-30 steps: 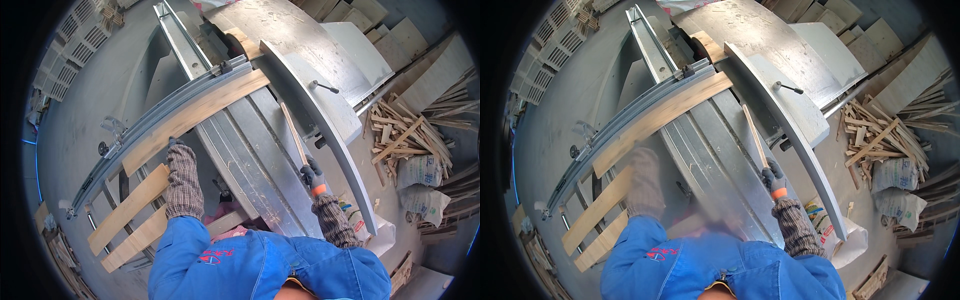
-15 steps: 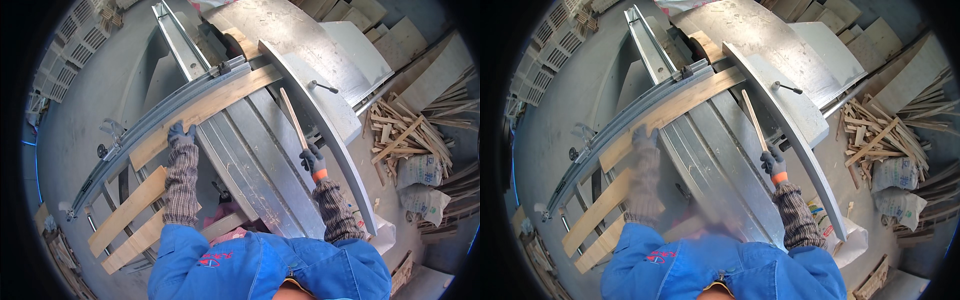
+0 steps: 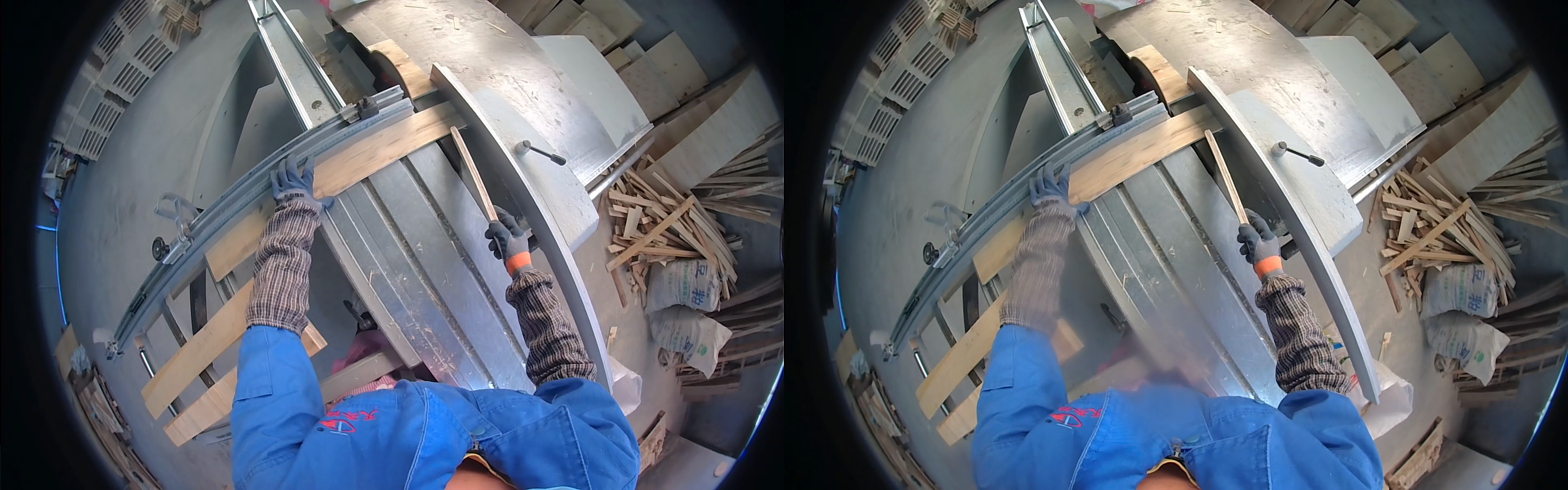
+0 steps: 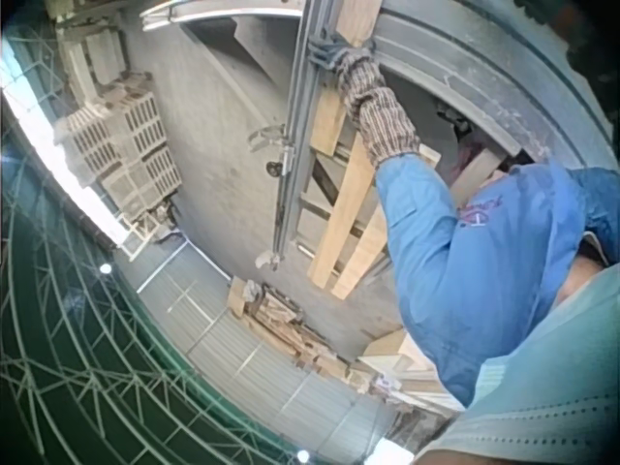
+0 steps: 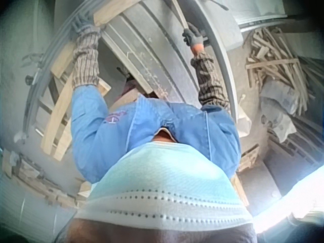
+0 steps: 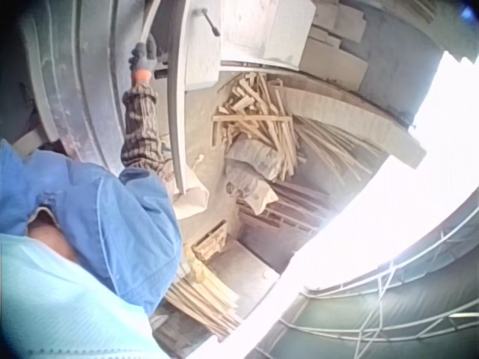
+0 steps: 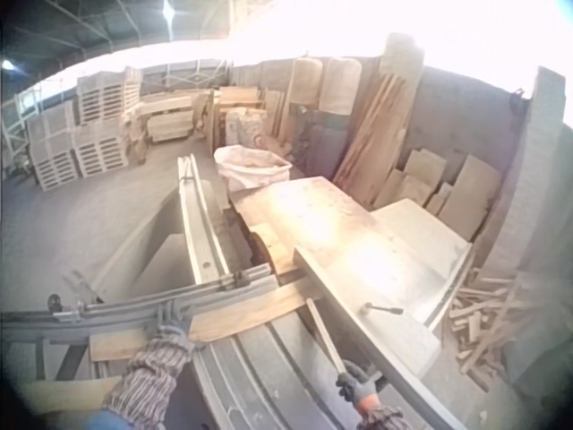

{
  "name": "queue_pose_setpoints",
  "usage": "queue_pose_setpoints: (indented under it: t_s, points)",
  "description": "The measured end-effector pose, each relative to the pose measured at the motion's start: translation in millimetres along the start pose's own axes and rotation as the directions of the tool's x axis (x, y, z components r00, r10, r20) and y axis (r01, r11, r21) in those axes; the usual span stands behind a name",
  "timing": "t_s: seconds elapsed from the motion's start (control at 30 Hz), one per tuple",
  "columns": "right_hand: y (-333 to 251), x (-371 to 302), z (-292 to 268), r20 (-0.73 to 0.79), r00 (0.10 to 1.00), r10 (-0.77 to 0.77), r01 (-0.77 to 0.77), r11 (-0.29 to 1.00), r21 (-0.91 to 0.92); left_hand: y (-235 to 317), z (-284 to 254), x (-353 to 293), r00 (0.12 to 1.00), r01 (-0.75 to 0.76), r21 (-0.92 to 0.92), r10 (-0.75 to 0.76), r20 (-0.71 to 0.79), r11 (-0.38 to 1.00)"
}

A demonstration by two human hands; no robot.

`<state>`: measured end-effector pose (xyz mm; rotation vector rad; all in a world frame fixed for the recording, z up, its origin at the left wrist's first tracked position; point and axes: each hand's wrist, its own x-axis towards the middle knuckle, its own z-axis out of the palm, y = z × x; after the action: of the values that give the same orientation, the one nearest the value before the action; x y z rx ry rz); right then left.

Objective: The person uses a push stick to feed wooden planks through a table saw, cutting them into smaller pieces. The cut pieces are collected and placed into a bag. The person also moves around the workshop to retrieve and position additional planks.

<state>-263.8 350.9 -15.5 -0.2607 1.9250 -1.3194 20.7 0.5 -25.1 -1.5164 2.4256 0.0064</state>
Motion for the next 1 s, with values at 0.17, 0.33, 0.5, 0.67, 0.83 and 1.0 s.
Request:
queue_pose_setpoints:
  t_s: [0.17, 0.33, 0.5, 0.67, 0.83, 1.0]
  points:
    - [2.4, 12.0, 7.2, -0.013, 1.000, -0.001, 0.002, 0.997, 0.072, 1.6, -5.1, 8.5, 0.999, 0.012, 0.009, -0.013, 0.047, 1.000]
    - [-5.5, 23.4, 10.2, -0.015, 1.000, 0.002, -0.001, 0.999, 0.049, 2.6, -8.4, 16.2, 0.997, 0.020, 0.010, -0.020, 0.071, 1.000]
    - [-1.9, 39.7, 12.0, -0.002, 1.000, -0.015, 0.015, 0.999, 0.048, 4.7, -5.8, 29.3, 0.995, 0.036, 0.036, -0.039, 0.095, 0.999]
    - [0.0, 54.0, 17.4, 0.013, 1.000, -0.014, 0.013, 0.999, 0.051, 5.8, 0.9, 42.2, 0.992, 0.056, 0.027, -0.059, 0.113, 0.998]
    - [-8.2, 74.4, 24.5, 0.040, 0.999, -0.017, 0.016, 1.000, 0.013, 9.7, 2.2, 54.5, 0.990, 0.060, -0.013, -0.058, 0.132, 0.998]
    - [3.0, 66.8, 22.6, 0.027, 1.000, -0.010, 0.009, 1.000, 0.027, 7.2, 3.9, 58.1, 0.990, 0.045, 0.011, -0.046, 0.135, 0.999]
